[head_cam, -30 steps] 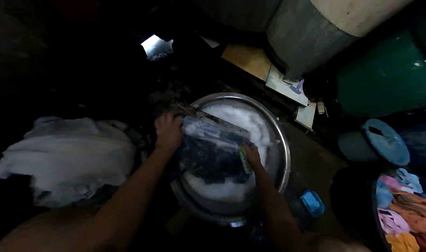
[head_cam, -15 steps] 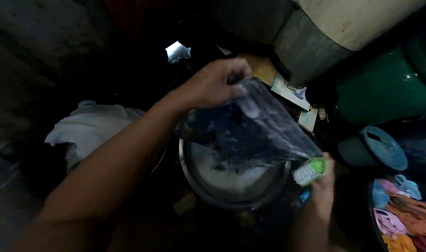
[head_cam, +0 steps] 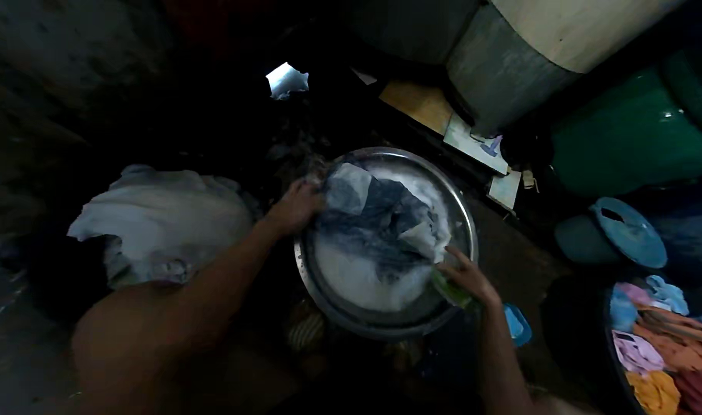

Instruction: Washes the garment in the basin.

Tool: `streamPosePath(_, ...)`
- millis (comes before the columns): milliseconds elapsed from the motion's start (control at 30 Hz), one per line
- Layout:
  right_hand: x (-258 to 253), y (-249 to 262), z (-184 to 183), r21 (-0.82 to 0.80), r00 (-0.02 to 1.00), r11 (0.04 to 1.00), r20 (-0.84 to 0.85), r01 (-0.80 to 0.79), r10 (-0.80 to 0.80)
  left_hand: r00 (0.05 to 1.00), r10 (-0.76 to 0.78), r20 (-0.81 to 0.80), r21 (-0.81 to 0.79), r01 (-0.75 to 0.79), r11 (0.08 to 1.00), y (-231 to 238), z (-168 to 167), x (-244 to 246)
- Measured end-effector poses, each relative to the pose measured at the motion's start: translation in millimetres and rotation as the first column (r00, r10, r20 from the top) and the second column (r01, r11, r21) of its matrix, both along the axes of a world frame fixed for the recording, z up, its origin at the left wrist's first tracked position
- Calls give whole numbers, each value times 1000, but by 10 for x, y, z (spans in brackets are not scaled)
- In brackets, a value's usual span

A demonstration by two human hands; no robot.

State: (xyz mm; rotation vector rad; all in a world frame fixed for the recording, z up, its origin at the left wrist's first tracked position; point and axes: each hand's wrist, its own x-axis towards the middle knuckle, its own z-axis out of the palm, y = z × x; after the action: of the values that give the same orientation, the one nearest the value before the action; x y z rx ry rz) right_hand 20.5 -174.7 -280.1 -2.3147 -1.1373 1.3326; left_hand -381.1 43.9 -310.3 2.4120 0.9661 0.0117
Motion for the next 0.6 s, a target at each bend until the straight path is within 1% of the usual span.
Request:
streamPosePath(33, -65, 20, -131, -99, 999, 995, -8, -32, 31, 994, 59, 95, 36, -63, 997, -80, -377, -75)
streamPosePath(67, -134, 41, -250, -216, 996, 973, 10, -86, 90, 975, 142, 172, 36, -151, 988, -157, -576, -113)
streamPosePath(100, -216, 67, -374, -345, 981, 926, 57, -153, 184, 944, 236, 231, 25, -248, 968, -218, -654, -122)
streamPosePath(133, -319, 98, -516, -466, 948, 857, 103, -221, 301, 899, 339, 276, 19, -358, 933, -259, -692, -112)
streamPosePath(167, -459, 130, -661, -548, 911, 795, 133, -261, 391, 840, 457, 293, 17, -483, 876, -283, -710, -84)
streamPosePath(200, -634, 161, -805, -583, 891, 761, 134, -283, 434, 779, 572, 257, -11, -589, 808, -292, -694, -48)
streamPosePath(233, -829, 157, -993, -579, 889, 757, 113, -303, 443, 728, 663, 175, -63, -663, 746, -300, -669, -7)
streamPosePath(267, -1047, 119, -1194, -534, 909, 790, 88, -303, 408, 694, 714, 92, -99, -707, 700, -304, -665, 33)
streamPosePath(300, -1287, 116, -1326, -464, 932, 832, 35, -304, 360, 681, 731, 46, -106, -724, 681, -294, -675, 58)
streamPosePath(333, -1523, 154, -1368, -391, 942, 862, -48, -323, 331, 682, 730, 29, -116, -724, 680, -282, -686, 61)
streamPosePath(400, -1824, 326, -1218, -253, 920, 898, -256, -360, 297, 703, 711, 22, -165, -699, 696, -283, -708, 45)
streamPosePath(433, -1875, 464, -1116, -156, 892, 927, -367, -340, 265, 710, 703, 34, -192, -686, 702, -274, -729, 27)
streamPosePath(467, -1906, 624, -961, -47, 849, 960, -481, -275, 220, 711, 701, 49, -214, -678, 703, -256, -754, 2)
streamPosePath(500, -1936, 784, -781, 42, 814, 985, -557, -170, 165, 709, 700, 83, -224, -671, 707, -243, -794, -22)
streamPosePath(533, -2017, 952, -609, 120, 817, 992, -568, -34, 96, 705, 700, 118, -224, -668, 710, -242, -835, -37)
streamPosePath(567, -2152, 1137, -488, 174, 847, 981, -531, 88, 18, 702, 700, 134, -218, -668, 711, -248, -873, -47)
streamPosePath(600, -2323, 1332, -393, 210, 890, 967, -454, 141, -31, 702, 699, 136, -222, -666, 712, -254, -869, -51)
